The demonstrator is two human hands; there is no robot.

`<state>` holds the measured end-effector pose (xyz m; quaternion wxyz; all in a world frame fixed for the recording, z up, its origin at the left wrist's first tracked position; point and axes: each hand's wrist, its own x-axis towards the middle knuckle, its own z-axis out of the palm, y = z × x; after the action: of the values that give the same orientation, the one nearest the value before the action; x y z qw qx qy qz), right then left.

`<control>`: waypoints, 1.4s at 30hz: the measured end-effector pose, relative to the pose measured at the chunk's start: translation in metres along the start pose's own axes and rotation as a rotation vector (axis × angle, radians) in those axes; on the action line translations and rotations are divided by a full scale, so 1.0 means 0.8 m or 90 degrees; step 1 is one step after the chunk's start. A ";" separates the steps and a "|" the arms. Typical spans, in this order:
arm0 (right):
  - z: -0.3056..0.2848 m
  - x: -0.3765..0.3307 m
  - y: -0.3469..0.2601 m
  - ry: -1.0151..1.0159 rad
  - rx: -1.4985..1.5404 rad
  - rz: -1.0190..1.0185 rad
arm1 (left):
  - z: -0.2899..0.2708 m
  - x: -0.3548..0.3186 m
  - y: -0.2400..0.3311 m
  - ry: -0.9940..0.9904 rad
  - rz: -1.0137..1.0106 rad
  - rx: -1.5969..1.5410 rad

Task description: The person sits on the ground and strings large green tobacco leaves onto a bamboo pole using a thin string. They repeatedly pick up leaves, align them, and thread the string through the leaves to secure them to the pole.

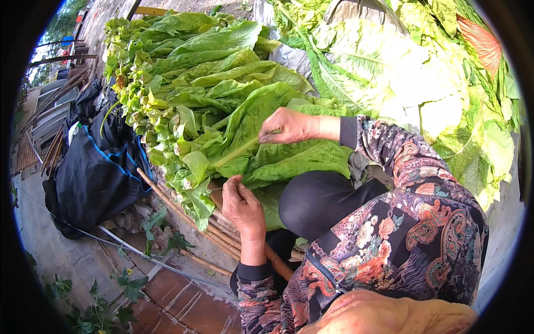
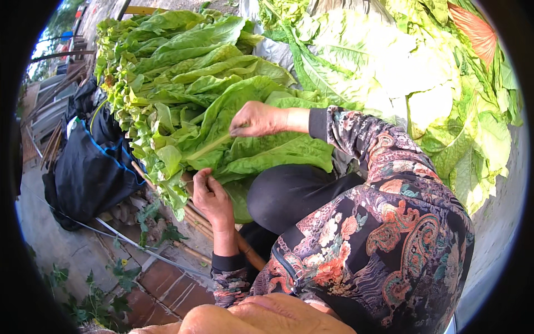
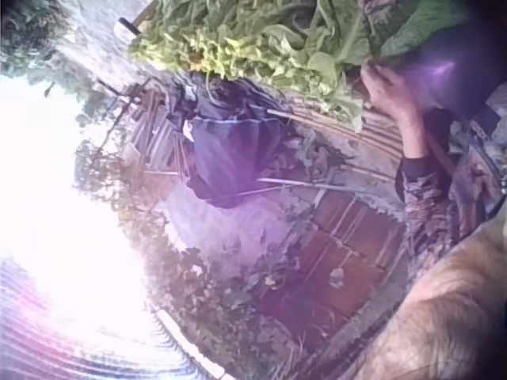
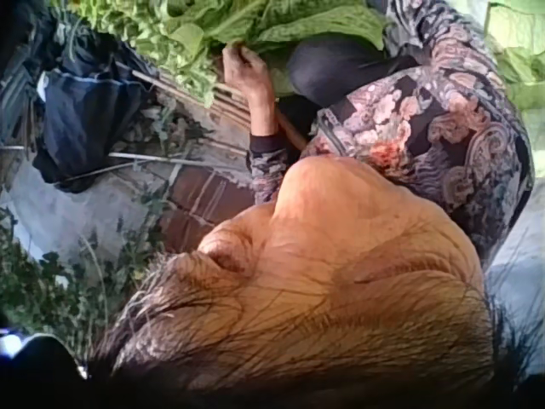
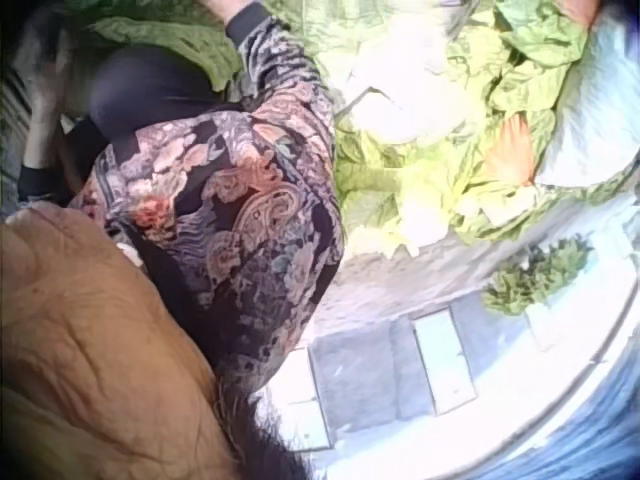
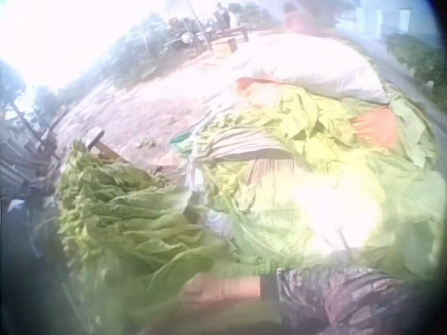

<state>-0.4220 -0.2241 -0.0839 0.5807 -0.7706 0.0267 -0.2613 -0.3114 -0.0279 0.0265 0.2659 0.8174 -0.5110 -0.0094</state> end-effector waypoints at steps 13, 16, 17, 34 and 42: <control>-0.136 -0.063 0.263 0.343 -0.582 0.725 | -0.022 -0.006 0.014 -0.016 -0.032 -0.029; -0.139 -0.044 0.225 0.164 -0.522 0.634 | -0.035 -0.013 0.018 -0.043 -0.094 -0.040; -0.157 -0.033 0.212 0.129 -0.487 0.665 | -0.038 -0.017 0.018 -0.027 -0.086 -0.042; -0.158 -0.081 0.156 0.246 -0.695 0.528 | -0.019 0.001 0.006 -0.038 -0.020 0.009; -0.130 -0.057 -0.116 0.195 -0.570 0.030 | -0.018 -0.017 -0.024 0.057 0.071 0.041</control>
<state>-0.5304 -0.2699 0.0032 0.1866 -0.8969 0.2393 -0.3219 -0.2979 -0.0037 0.0264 0.2622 0.7952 -0.5437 0.0580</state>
